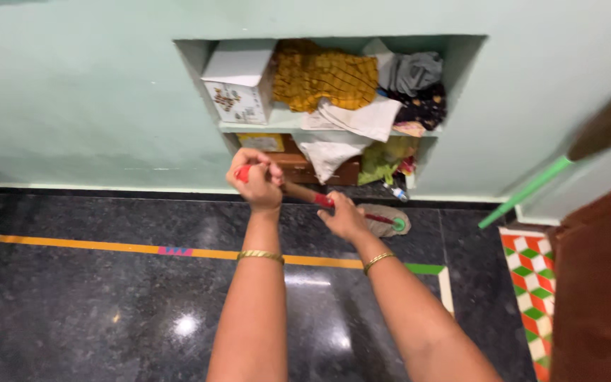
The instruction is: The person mops the floor in various rooms, moving around furniture and cleaning under shelves using a mop with a red handle.
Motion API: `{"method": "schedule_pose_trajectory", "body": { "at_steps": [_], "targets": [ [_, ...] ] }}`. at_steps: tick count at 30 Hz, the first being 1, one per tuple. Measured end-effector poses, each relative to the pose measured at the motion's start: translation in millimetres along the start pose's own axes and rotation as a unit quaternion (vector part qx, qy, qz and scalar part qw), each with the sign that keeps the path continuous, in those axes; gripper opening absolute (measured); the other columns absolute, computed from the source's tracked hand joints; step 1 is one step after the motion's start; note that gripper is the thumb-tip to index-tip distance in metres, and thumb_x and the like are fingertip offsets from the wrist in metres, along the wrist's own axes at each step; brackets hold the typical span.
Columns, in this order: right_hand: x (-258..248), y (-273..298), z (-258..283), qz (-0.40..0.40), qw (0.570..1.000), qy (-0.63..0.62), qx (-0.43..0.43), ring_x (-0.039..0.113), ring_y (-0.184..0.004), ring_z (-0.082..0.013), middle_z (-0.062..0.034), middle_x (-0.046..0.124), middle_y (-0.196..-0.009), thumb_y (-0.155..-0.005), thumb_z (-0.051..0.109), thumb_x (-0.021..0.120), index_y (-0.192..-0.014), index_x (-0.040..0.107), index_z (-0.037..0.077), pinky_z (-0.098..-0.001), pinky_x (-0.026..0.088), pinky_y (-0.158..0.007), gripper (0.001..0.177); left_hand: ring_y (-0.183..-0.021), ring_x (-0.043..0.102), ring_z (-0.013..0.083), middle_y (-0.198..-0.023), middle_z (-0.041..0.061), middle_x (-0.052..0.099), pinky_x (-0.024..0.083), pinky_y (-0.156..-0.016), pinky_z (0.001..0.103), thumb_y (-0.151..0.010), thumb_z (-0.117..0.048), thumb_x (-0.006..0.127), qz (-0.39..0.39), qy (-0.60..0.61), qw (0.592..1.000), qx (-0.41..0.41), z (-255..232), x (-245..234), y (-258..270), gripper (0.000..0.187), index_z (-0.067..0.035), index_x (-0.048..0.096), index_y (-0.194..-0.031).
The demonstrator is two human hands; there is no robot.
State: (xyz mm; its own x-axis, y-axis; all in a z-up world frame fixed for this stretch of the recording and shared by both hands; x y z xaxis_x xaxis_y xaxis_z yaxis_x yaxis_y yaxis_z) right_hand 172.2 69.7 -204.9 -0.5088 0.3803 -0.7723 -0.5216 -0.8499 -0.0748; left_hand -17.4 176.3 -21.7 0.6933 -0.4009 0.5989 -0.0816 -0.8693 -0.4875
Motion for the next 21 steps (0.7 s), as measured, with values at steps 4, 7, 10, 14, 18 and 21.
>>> {"method": "schedule_pose_trajectory", "body": {
  "at_steps": [4,7,10,14,18,21],
  "targets": [
    [-45.1,15.4,-48.8,-0.015,0.999,0.001,0.042,0.058,-0.125,-0.0283,-0.0035,0.063,-0.127,-0.088,0.040,0.072,-0.123,0.055,0.020,-0.0588,0.041,-0.097,0.044,-0.048,0.049,0.0120,-0.062,0.009,0.056,0.042,-0.044,0.025,-0.086,-0.001,0.045,0.088,0.048,0.995,-0.024,30.1,71.3,19.7,0.009,0.002,0.054,-0.084],
    [-76.9,24.9,-75.1,-0.061,0.997,-0.010,0.037,0.059,-0.124,-0.0297,-0.0048,0.063,-0.128,-0.089,0.037,0.070,-0.125,0.053,0.019,-0.0563,0.041,-0.097,0.044,-0.048,0.049,0.0099,-0.063,0.007,0.057,0.041,-0.045,0.024,-0.087,0.001,0.043,0.145,0.058,0.987,-0.040,45.7,117.9,31.2,0.012,0.003,0.055,-0.084],
    [-98.0,39.6,-101.1,-0.114,0.992,-0.011,0.047,0.061,-0.119,-0.0323,-0.0065,0.063,-0.128,-0.090,0.035,0.068,-0.128,0.051,0.019,-0.0511,0.045,-0.095,0.045,-0.047,0.049,0.0081,-0.063,0.005,0.058,0.041,-0.043,0.023,-0.086,0.002,0.043,0.189,0.069,0.976,-0.085,63.0,157.7,52.2,0.013,0.001,0.056,-0.084],
    [-127.2,51.4,-124.4,-0.095,0.986,0.012,0.134,0.064,-0.115,-0.0312,-0.0041,0.067,-0.123,-0.089,0.037,0.069,-0.124,0.054,0.021,-0.0500,0.043,-0.098,0.041,-0.050,0.050,0.0069,-0.064,0.004,0.058,0.041,-0.044,0.022,-0.084,0.001,0.044,0.252,0.053,0.961,-0.099,63.0,206.8,76.2,0.012,0.000,0.057,-0.084],
    [-137.8,78.1,-140.9,-0.086,0.978,0.008,0.190,0.069,-0.112,-0.0273,-0.0037,0.074,-0.107,-0.090,0.041,0.068,-0.110,0.063,0.018,-0.0517,0.041,-0.097,0.031,-0.060,0.056,0.0079,-0.069,0.003,0.059,0.047,-0.054,0.024,-0.081,0.001,0.045,0.321,0.052,0.940,-0.101,42.2,233.3,115.8,0.013,0.000,0.057,-0.083],
    [-131.3,90.2,-145.2,-0.107,0.982,-0.070,0.141,0.073,-0.094,-0.0339,-0.0120,0.074,-0.094,-0.084,0.043,0.074,-0.097,0.065,0.011,-0.0441,0.055,-0.084,0.036,-0.060,0.055,0.0071,-0.068,0.003,0.060,0.045,-0.053,0.023,-0.082,-0.002,0.048,0.376,0.051,0.910,-0.168,25.0,234.3,147.6,0.013,0.002,0.060,-0.080]
  ]
}}
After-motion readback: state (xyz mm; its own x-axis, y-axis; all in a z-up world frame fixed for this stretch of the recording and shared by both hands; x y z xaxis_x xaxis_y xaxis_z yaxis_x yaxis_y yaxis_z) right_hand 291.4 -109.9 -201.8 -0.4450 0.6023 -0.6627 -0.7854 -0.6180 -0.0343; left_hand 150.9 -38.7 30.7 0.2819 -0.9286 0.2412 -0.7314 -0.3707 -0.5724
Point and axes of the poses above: each hand's wrist, its own y-axis away from the middle knuckle, its own x-axis out of the palm, z = x × y, the point moved 9 cm from there along -y, towards the middle knuckle
